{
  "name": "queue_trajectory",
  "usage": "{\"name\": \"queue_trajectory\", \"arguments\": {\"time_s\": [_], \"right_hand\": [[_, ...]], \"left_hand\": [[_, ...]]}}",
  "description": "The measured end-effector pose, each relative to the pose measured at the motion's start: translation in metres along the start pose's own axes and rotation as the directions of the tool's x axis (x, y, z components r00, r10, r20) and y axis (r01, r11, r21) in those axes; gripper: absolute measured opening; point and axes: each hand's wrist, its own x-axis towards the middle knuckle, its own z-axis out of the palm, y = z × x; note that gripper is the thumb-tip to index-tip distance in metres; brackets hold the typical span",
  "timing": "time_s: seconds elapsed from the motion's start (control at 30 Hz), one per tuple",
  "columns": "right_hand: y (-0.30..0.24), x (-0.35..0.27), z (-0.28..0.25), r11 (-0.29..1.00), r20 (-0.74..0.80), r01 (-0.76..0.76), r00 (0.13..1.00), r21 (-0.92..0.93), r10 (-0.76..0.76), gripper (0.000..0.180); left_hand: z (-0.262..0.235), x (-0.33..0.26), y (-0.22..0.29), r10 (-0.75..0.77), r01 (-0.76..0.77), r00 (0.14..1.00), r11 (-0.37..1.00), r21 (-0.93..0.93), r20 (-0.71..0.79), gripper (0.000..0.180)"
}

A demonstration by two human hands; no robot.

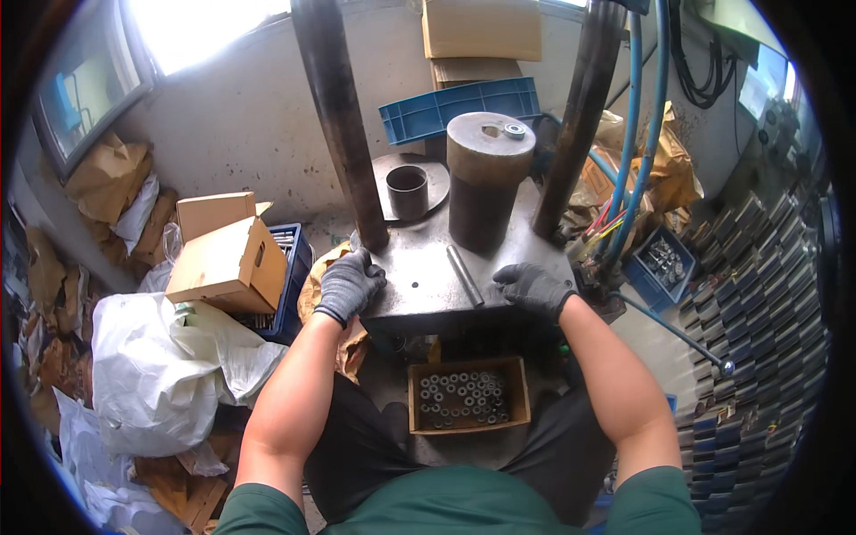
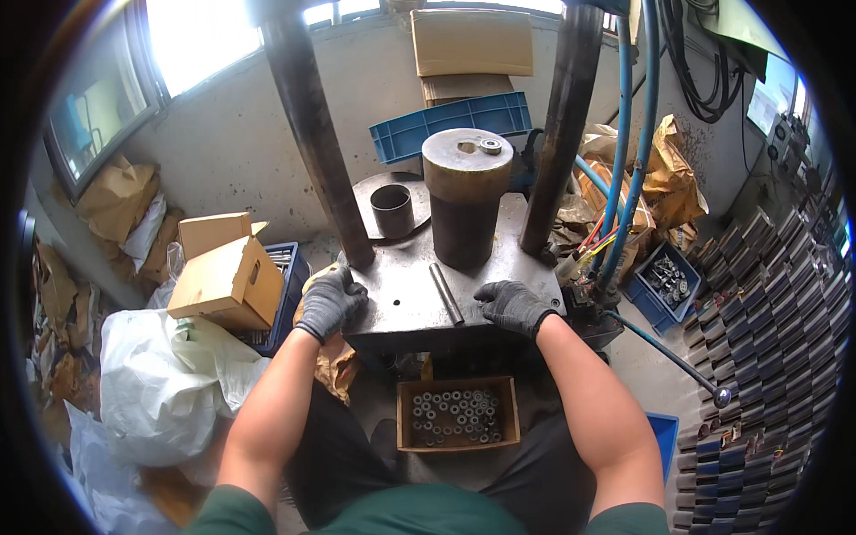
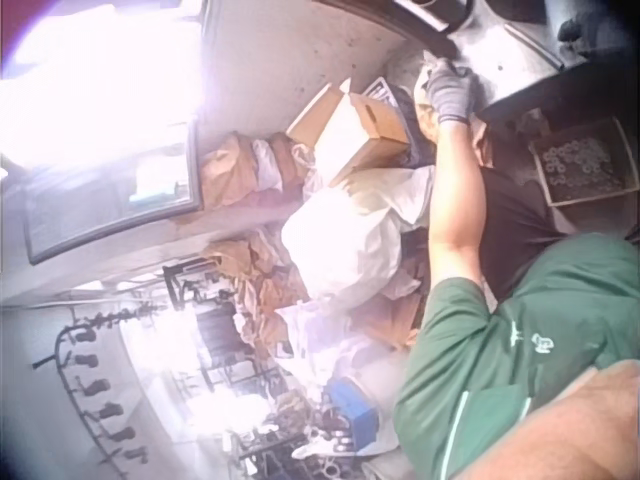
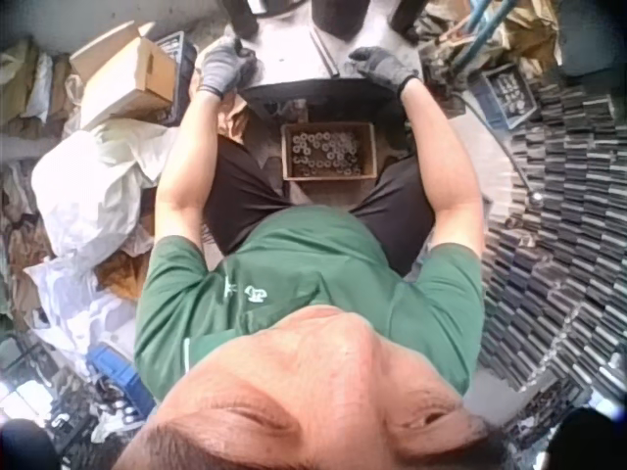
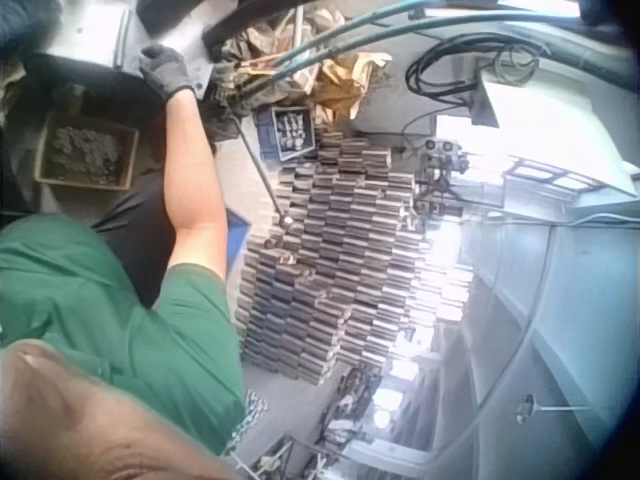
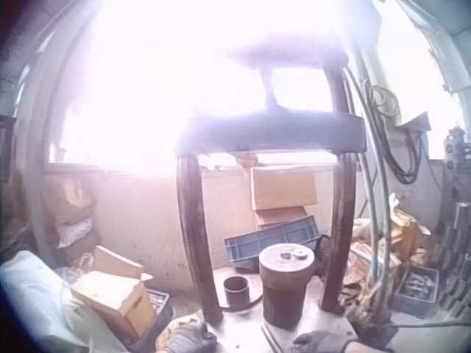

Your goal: Manually inserting metal components into a press and operating the lever to process them.

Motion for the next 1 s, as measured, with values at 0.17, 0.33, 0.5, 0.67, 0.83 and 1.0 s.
{"name": "queue_trajectory", "arguments": {"time_s": [0.17, 0.33, 0.5, 0.67, 0.83, 1.0], "right_hand": [[0.006, -0.01, -0.019, 0.988, 0.005, -0.006, 1.0, -0.157, 0.007, 0.046], [0.011, -0.031, -0.042, 0.997, -0.016, -0.065, 0.998, -0.036, 0.065, 0.048], [0.008, -0.05, -0.055, 0.984, -0.129, -0.054, 0.989, 0.171, 0.076, 0.046], [0.008, -0.065, -0.059, 0.992, -0.206, -0.025, 0.977, 0.126, 0.051, 0.043], [0.015, -0.074, -0.061, 0.993, -0.3, 0.009, 0.953, 0.114, 0.026, 0.039], [0.015, -0.084, -0.066, 0.98, -0.386, 0.008, 0.92, 0.197, 0.07, 0.034]], "left_hand": [[-0.005, -0.015, 0.015, 0.101, -0.112, 0.99, 0.988, 0.11, 0.103, 0.024], [0.005, -0.043, 0.059, 0.36, -0.388, 0.888, 0.921, 0.045, 0.287, 0.027], [-0.003, -0.067, 0.116, 0.141, 0.284, 0.905, 0.499, -0.819, 0.401, 0.032], [-0.037, -0.042, 0.166, 0.141, 0.166, 0.959, 0.425, -0.89, 0.247, 0.033], [-0.081, 0.05, 0.201, 0.304, -0.42, 0.906, 0.57, -0.706, -0.294, 0.027], [-0.096, 0.102, 0.211, 0.526, -0.537, 0.79, 0.841, 0.058, -0.313, 0.034]]}}
